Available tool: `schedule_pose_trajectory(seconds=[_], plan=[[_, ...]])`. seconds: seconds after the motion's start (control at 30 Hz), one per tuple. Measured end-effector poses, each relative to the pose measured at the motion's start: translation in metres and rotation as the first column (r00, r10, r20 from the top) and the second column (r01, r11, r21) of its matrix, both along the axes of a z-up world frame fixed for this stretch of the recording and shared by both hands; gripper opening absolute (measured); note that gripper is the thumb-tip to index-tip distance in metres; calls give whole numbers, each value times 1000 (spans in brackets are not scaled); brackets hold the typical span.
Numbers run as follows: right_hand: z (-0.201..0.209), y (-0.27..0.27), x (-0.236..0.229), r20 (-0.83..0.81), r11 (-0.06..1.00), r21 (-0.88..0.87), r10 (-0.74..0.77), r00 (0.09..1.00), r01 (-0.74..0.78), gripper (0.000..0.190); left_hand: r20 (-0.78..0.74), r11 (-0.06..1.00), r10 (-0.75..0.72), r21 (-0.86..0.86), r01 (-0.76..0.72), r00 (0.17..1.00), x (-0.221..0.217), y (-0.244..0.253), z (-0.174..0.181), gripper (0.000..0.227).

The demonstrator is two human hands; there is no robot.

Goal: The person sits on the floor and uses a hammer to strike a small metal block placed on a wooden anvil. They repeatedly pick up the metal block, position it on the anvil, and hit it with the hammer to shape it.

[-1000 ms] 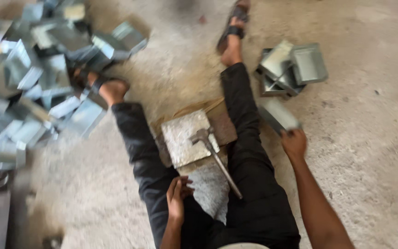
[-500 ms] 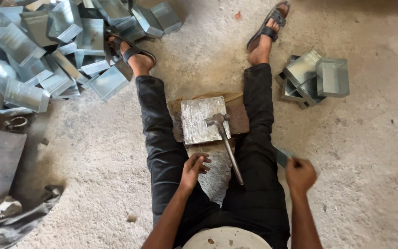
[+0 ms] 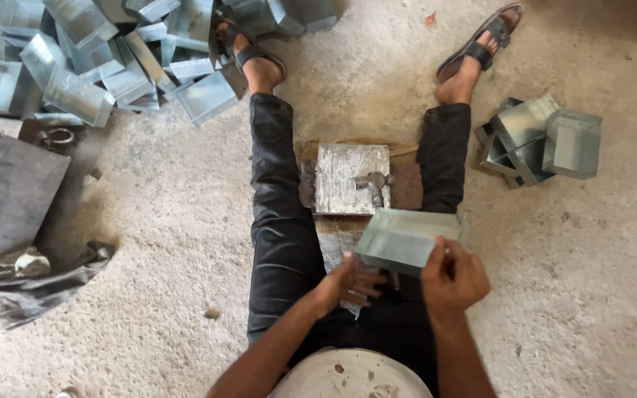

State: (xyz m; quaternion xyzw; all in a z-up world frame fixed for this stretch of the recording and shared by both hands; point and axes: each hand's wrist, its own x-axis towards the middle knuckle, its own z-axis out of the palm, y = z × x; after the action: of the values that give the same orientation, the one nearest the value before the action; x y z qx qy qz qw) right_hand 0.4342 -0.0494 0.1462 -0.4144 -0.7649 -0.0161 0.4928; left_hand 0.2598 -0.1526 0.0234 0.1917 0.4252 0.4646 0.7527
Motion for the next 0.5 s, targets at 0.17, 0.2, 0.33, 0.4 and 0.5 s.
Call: schedule_pose_trajectory(seconds=[0.17,0.2,0.33,0.4,0.5], plan=[[-13,-35,-34,-14,945,-137,297,955,-296,9,460,792,570,-88,-604,681,1,-16,14,89],[-15,-43,-41,-4,900,-151,413,911,-409,8,271,771,632,-119,-626,726,-7,-11,4,80],[-32,-60,-50,-14,638,-313,738,675,-703,12,-189,704,696,-7,-710,692,-38,2,-63,74],[-47,-53,-50,-47,695,-314,669,742,-647,12,-363,762,631,130,-634,685,-61,5,-88,78],[-83,-19,-40,-151,848,-347,370,916,-400,14,-878,962,193,82,-260,437,-112,28,-88,70]])
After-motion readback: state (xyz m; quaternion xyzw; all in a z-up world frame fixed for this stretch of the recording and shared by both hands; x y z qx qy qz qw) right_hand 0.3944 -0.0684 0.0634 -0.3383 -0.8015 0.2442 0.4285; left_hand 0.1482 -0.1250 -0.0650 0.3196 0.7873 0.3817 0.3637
